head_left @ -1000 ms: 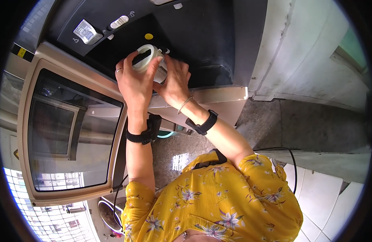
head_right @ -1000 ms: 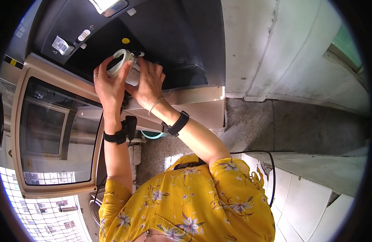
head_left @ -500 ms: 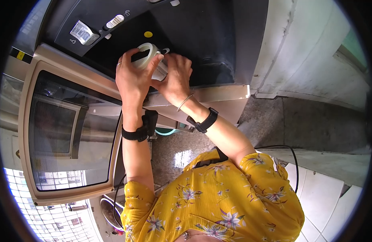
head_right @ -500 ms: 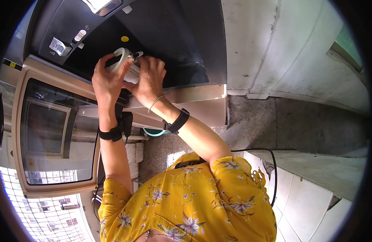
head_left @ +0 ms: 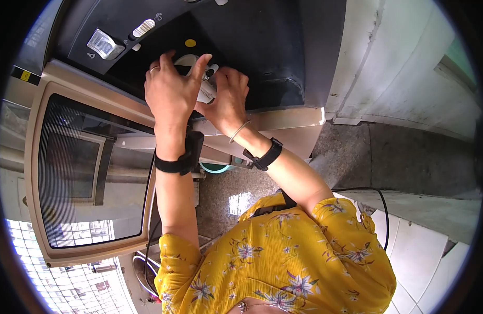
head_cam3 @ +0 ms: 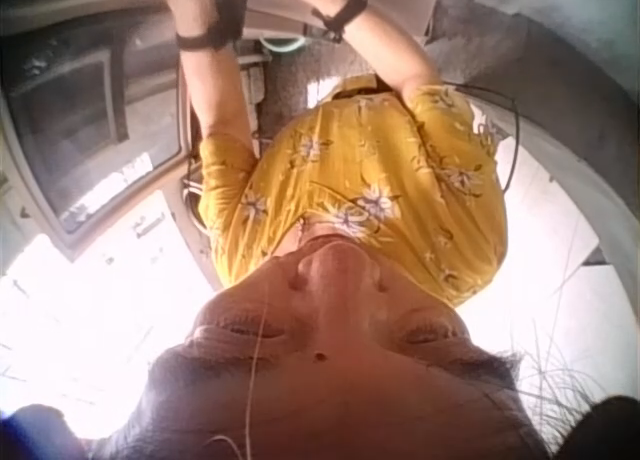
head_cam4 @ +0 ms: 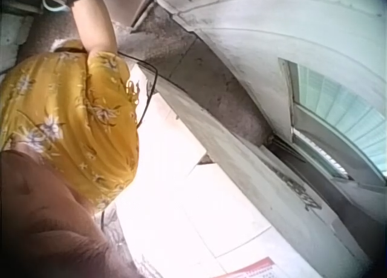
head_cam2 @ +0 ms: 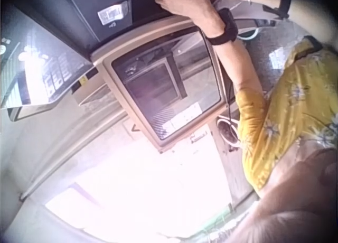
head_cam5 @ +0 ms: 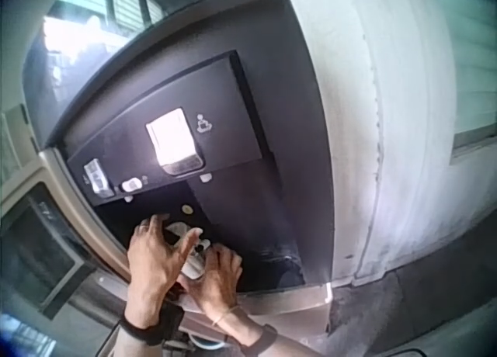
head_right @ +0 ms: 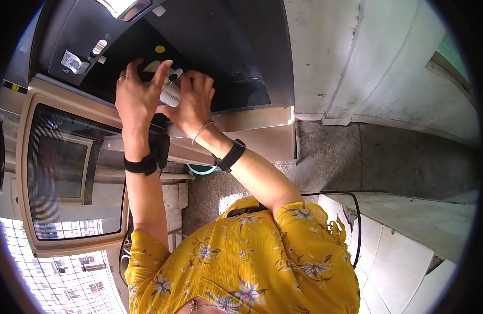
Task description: Filling a water bottle from a public or workplace water dispenser.
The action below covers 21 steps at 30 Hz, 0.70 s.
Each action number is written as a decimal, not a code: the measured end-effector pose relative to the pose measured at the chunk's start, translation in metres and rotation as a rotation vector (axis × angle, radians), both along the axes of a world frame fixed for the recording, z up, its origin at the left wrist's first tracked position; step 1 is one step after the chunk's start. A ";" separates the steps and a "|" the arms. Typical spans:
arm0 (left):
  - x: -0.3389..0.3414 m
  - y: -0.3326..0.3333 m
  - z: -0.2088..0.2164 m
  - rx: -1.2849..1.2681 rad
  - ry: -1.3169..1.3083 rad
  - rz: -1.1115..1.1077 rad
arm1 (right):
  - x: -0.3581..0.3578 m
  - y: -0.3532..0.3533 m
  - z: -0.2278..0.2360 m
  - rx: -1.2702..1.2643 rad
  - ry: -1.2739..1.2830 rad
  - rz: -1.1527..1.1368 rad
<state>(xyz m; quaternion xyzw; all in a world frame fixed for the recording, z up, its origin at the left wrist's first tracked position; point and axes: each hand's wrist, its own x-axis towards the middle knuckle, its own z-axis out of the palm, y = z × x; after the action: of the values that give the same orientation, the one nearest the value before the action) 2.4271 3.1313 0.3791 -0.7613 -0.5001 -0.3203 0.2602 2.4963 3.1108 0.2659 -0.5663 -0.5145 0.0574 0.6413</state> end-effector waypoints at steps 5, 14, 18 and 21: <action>0.017 -0.010 0.015 -0.340 -0.067 0.157 | 0.003 0.000 0.000 -0.022 0.018 0.017; -0.014 0.008 0.005 -0.604 -0.384 -0.364 | 0.005 -0.005 0.005 -0.066 0.029 0.063; -0.011 0.005 -0.001 -0.045 -0.130 -0.206 | 0.004 -0.006 0.004 -0.050 0.019 0.059; -0.004 -0.010 0.005 -0.283 -0.195 -0.007 | 0.004 -0.003 0.004 -0.034 0.025 0.043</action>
<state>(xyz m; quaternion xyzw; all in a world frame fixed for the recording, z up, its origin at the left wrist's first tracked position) 2.4232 3.1215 0.3846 -0.7572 -0.5605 -0.3201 0.0997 2.5004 3.1077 0.2696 -0.5651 -0.5174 0.0869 0.6367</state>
